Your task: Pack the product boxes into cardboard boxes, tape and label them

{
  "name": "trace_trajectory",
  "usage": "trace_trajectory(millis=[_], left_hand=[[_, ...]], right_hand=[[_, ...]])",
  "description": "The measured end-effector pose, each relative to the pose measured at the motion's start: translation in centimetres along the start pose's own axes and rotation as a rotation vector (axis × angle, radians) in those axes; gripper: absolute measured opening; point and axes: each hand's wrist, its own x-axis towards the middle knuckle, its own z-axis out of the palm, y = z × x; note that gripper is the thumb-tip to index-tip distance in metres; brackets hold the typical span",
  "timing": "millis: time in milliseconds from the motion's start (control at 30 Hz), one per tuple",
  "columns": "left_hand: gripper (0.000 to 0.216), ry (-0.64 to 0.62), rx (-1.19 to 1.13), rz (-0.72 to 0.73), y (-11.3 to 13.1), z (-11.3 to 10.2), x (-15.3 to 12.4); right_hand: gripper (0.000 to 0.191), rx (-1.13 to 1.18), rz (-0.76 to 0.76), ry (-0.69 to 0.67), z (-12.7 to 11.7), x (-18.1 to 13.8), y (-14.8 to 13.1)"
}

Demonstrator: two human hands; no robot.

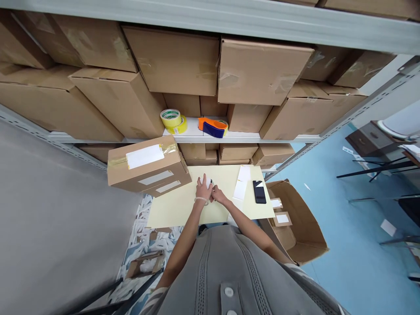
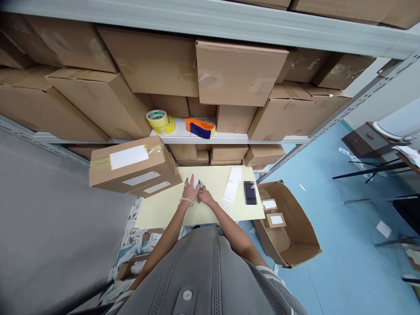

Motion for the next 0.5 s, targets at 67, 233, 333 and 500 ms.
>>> trace_trajectory(millis=[67, 233, 333, 500], left_hand=[[0.070, 0.007, 0.021, 0.015, 0.1, 0.0, -0.2], [0.066, 0.006, 0.026, 0.017, 0.1, 0.3, -0.5], [0.065, -0.004, 0.026, 0.028, 0.2, 0.6, -0.5], [0.064, 0.026, 0.014, 0.058, 0.2, 1.1, -0.7]], right_hand=[[0.016, 0.042, 0.000, -0.023, -0.1, -0.1, 0.2], [0.015, 0.112, -0.001, -0.063, -0.4, 0.0, 0.5], [0.013, 0.136, -0.010, -0.089, -0.7, 0.0, 0.8], [0.015, 0.168, -0.031, -0.117, -1.0, -0.3, 1.3]])
